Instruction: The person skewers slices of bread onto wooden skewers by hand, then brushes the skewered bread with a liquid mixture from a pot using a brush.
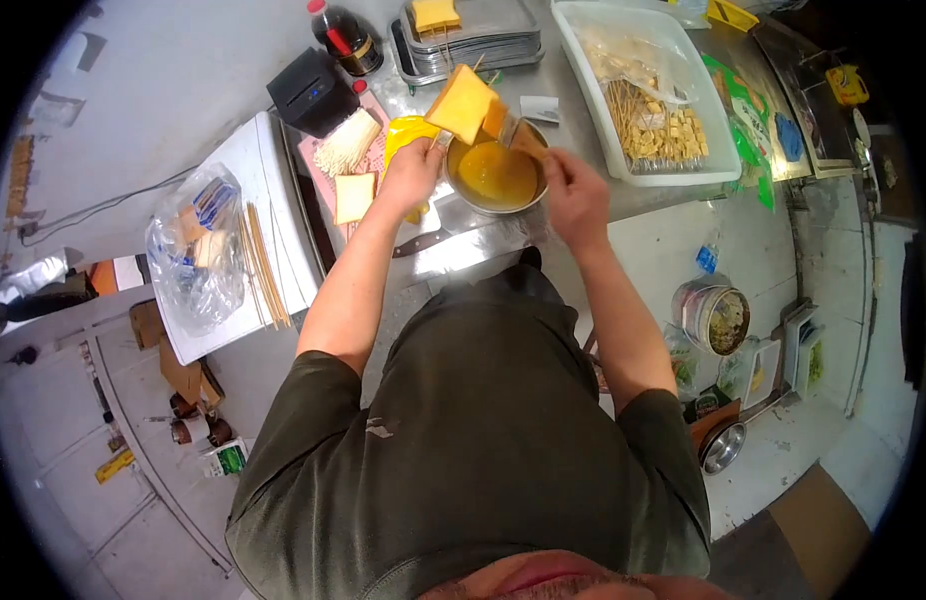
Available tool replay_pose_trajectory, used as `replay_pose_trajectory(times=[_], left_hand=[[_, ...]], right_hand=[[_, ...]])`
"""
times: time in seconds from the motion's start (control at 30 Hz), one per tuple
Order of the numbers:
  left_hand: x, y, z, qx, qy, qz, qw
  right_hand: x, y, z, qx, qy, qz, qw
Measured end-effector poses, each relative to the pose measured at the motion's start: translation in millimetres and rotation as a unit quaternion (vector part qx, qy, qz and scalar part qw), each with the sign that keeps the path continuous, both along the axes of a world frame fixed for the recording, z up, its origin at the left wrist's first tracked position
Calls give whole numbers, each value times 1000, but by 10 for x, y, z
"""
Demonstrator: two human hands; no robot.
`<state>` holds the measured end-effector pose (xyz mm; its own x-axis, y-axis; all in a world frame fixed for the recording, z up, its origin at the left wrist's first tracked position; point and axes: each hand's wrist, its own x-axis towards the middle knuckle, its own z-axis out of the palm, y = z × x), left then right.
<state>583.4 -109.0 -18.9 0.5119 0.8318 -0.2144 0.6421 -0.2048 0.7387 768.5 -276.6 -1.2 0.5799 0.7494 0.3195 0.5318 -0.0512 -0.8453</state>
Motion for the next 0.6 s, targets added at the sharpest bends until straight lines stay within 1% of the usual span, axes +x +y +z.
replay_pose_trajectory(times=[0.03, 0.07, 0.13, 0.17, 0.2, 0.27, 0.37, 0.47, 0.57, 0.6], left_hand=[[17, 12, 26, -18, -9, 3, 1000], [22, 1, 44, -43, -23, 5, 999], [41, -16, 71, -95, -55, 11, 994], [30, 8, 25, -90, -59, 13, 994], [9, 51, -64, -86, -65, 17, 994], [-37, 76, -80, -86, -71, 25, 993], [-51, 11, 10, -103, -67, 18, 992], [-31, -10, 15, -106, -62, -1, 992], [-2, -117, 91, -98, -61, -11, 993], [11, -169, 165, -88, -63, -13, 994]], right_hand=[[62, 98, -70, 8, 112, -17, 993], [80, 137, -143, 15, 224, -35, 974], [13, 111, -429, -22, 301, -29, 953], [-4, 110, -566, -41, 339, -24, 940], [-1, 69, -562, -44, 349, -34, 935], [8, -83, -552, -54, 370, -51, 926], [91, -46, -263, 6, 420, -42, 906], [56, 234, 9, 33, 477, -38, 878], [-104, 451, 84, 62, 535, -34, 842], [-160, 435, 37, 41, 529, -45, 847]])
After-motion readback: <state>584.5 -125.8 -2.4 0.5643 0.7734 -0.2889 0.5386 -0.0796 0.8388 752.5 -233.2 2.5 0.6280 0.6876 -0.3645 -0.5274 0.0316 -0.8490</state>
